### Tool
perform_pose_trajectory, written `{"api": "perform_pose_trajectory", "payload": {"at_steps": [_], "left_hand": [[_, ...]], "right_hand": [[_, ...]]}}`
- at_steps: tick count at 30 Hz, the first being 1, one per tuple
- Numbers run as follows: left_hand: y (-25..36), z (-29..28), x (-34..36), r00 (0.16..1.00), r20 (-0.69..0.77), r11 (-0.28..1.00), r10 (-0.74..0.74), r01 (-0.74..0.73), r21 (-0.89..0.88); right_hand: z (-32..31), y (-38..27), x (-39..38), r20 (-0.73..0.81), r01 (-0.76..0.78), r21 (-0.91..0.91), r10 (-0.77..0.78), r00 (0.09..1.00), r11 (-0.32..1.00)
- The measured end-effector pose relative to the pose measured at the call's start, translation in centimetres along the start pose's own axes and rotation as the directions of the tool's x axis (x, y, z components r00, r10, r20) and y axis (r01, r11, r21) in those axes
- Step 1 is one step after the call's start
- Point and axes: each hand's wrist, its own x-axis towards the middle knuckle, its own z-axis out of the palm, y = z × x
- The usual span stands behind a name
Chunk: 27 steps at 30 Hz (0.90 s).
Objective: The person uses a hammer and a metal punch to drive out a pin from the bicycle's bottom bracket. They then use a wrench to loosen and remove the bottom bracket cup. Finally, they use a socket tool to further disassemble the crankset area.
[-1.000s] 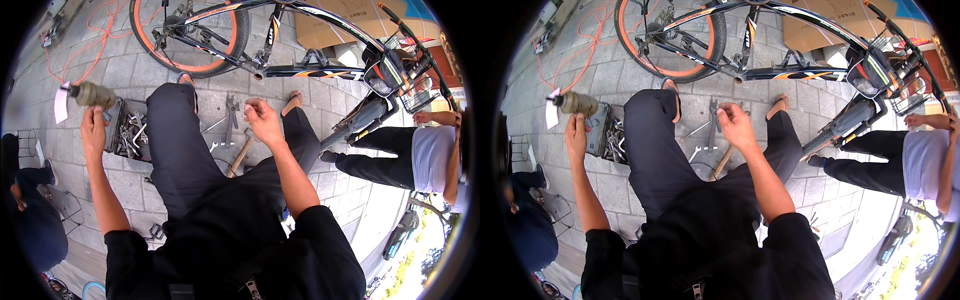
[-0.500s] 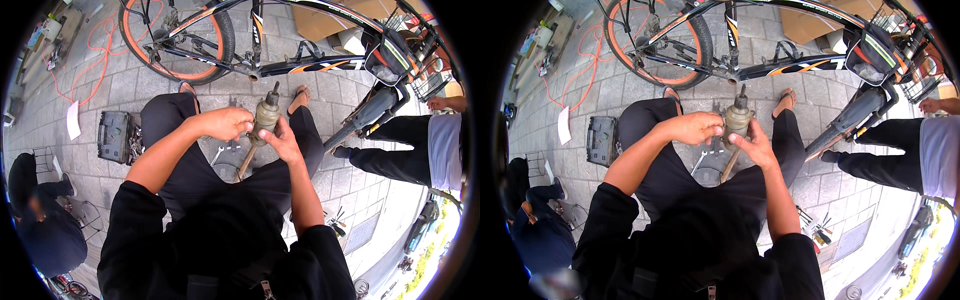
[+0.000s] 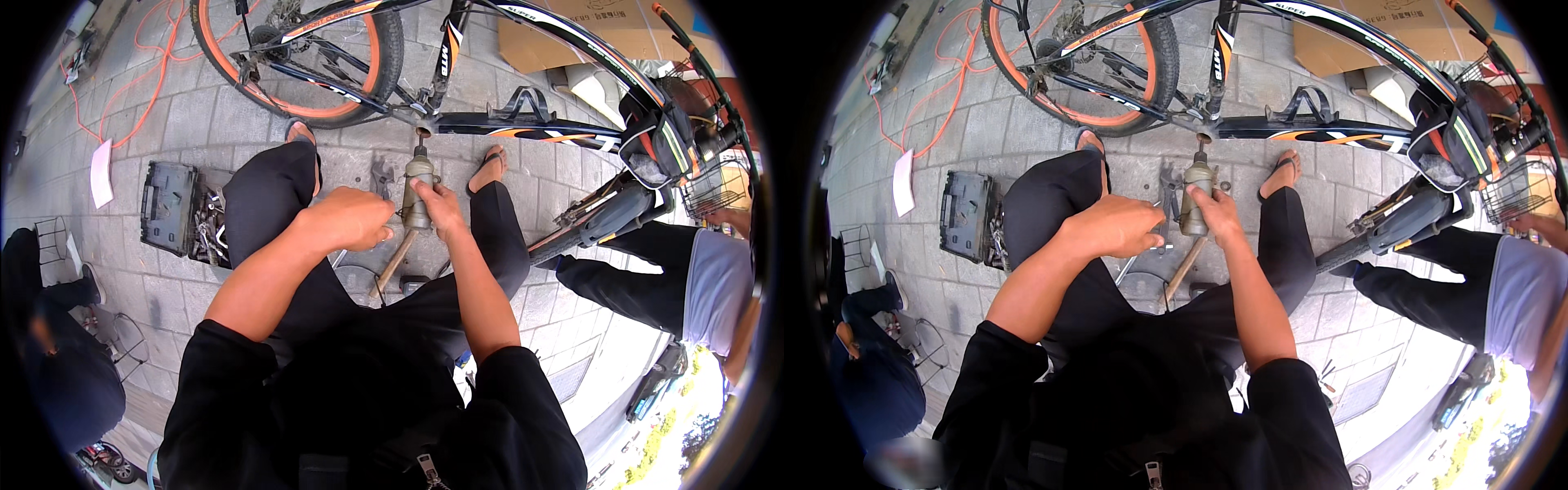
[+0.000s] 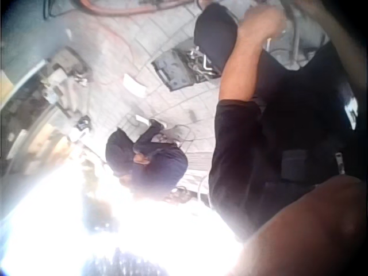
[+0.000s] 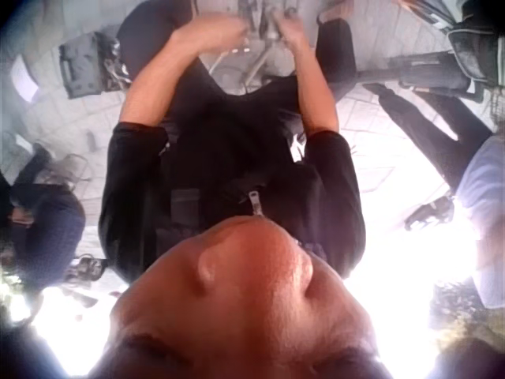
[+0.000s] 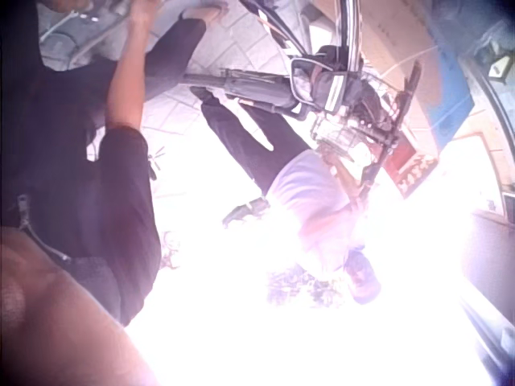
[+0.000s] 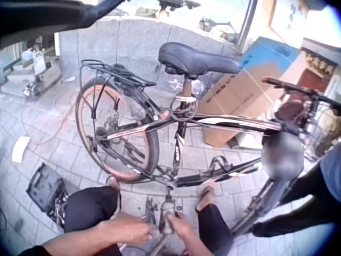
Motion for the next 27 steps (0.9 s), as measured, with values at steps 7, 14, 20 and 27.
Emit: {"api": "perform_pose_trajectory", "payload": {"at_steps": [7,14,20,27], "left_hand": [[-0.6,-0.7,0.1,0.998,-0.036,0.998,0.053,-0.054,-0.029],[-0.5,-0.8,-0.5,0.991,-0.072,0.992,0.114,-0.117,-0.04],[-0.4,-0.6,-0.4,0.995,-0.038,0.996,0.091,-0.092,-0.02],[-0.4,-0.7,-0.6,0.999,-0.006,0.999,0.054,-0.054,0.003]], "right_hand": [[-0.2,-1.3,1.4,0.031,-0.104,0.17,0.1,0.995,0.98],[-1.1,-1.5,0.6,0.075,-0.119,0.293,0.101,0.992,0.949],[1.1,-0.8,0.5,-0.059,-0.074,0.229,0.089,0.994,0.971],[2.5,-1.5,-0.1,-0.231,0.038,-0.365,-0.13,0.964,0.93]]}}
